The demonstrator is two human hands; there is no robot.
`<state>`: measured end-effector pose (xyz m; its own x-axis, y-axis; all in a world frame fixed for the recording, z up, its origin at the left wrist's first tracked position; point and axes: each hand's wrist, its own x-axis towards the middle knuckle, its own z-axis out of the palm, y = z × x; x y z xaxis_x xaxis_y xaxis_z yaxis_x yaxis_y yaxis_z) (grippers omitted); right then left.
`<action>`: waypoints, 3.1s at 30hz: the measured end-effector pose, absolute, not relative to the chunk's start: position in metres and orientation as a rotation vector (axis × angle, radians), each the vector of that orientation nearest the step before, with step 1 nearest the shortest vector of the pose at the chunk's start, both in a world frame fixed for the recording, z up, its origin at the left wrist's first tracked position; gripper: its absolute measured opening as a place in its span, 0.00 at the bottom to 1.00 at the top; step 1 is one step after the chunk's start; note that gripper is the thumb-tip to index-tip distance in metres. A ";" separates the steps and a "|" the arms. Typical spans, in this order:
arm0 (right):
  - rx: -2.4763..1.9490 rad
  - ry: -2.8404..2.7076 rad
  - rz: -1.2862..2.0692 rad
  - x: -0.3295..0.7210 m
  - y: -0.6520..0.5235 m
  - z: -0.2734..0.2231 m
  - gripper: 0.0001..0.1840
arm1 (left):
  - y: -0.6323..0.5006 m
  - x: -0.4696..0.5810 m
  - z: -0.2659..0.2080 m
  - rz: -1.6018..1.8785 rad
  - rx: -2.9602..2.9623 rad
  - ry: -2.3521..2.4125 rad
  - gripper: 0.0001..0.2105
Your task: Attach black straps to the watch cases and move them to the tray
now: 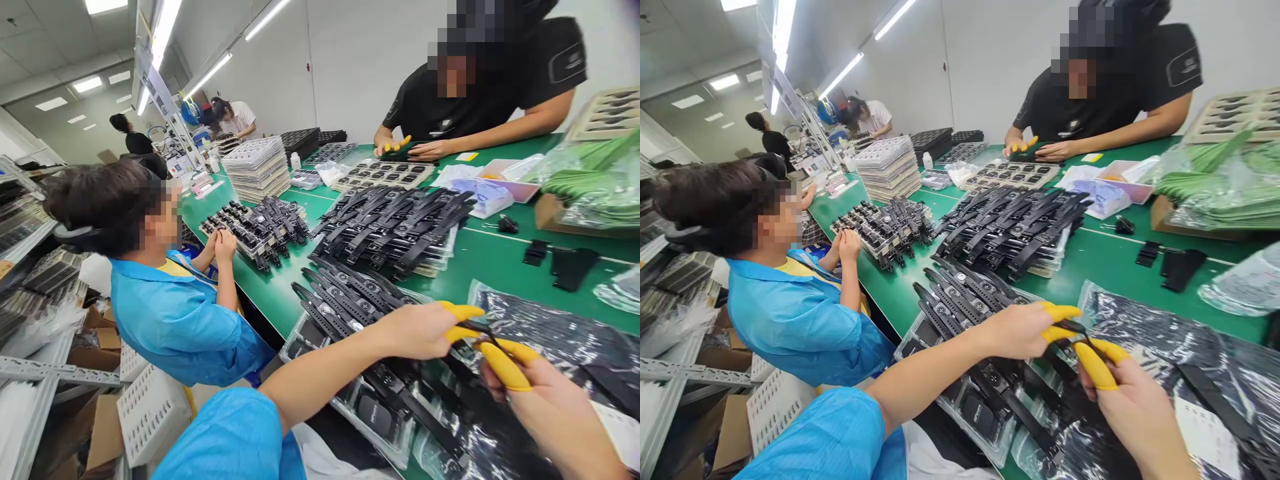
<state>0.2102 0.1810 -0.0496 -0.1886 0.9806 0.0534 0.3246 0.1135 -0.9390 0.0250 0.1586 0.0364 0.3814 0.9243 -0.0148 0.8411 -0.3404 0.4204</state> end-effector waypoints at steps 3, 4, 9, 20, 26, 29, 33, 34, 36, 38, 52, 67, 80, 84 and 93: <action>-1.222 -1.536 1.310 0.208 0.176 -0.037 0.20 | 0.153 0.021 0.055 0.217 2.399 1.642 0.24; -1.192 -1.493 1.359 0.208 0.173 -0.033 0.22 | 0.151 0.021 0.060 0.174 2.461 1.646 0.22; -1.027 -1.527 1.475 0.207 0.167 -0.027 0.30 | 0.141 0.017 0.071 -0.058 2.725 1.524 0.14; -0.856 -1.891 1.260 0.206 0.167 -0.034 0.19 | 0.130 -0.034 0.108 -0.248 2.699 1.802 0.11; -1.195 -1.625 0.627 0.222 0.193 -0.033 0.17 | 0.116 -0.095 0.107 0.121 2.847 1.782 0.15; -1.518 -1.417 0.219 0.243 0.204 -0.043 0.20 | 0.091 -0.132 0.098 0.213 2.697 1.761 0.17; -1.816 -1.489 0.165 0.261 0.207 -0.058 0.21 | 0.057 -0.158 0.088 0.144 2.434 1.670 0.18; -1.848 -1.537 0.173 0.263 0.207 -0.062 0.21 | 0.053 -0.160 0.085 0.102 2.367 1.635 0.17; -1.867 -1.611 0.168 0.263 0.206 -0.070 0.18 | 0.051 -0.164 0.078 0.015 2.231 1.582 0.15; -1.859 -1.637 0.155 0.262 0.206 -0.076 0.15 | 0.054 -0.168 0.069 -0.056 2.088 1.593 0.14; -1.816 -1.634 0.123 0.258 0.204 -0.078 0.13 | 0.065 -0.183 0.051 0.060 1.873 1.788 0.07; -1.779 -1.563 0.164 0.255 0.211 -0.073 0.14 | 0.016 -0.097 0.053 0.539 2.100 1.808 0.06; -1.334 -1.434 0.192 0.227 0.201 -0.051 0.17 | -0.006 0.007 -0.022 -0.351 2.482 1.934 0.11; -1.352 -1.414 0.278 0.225 0.198 -0.051 0.20 | 0.000 0.010 -0.018 -0.448 2.402 1.941 0.12; -1.286 -1.316 0.419 0.218 0.199 -0.050 0.18 | 0.002 0.029 0.006 -0.597 2.429 1.940 0.12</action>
<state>0.2179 0.1992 -0.0501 0.2976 0.8342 0.4642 0.4117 0.3266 -0.8508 0.0290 0.0019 0.0056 0.1777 0.9449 -0.2748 0.9359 -0.2486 -0.2497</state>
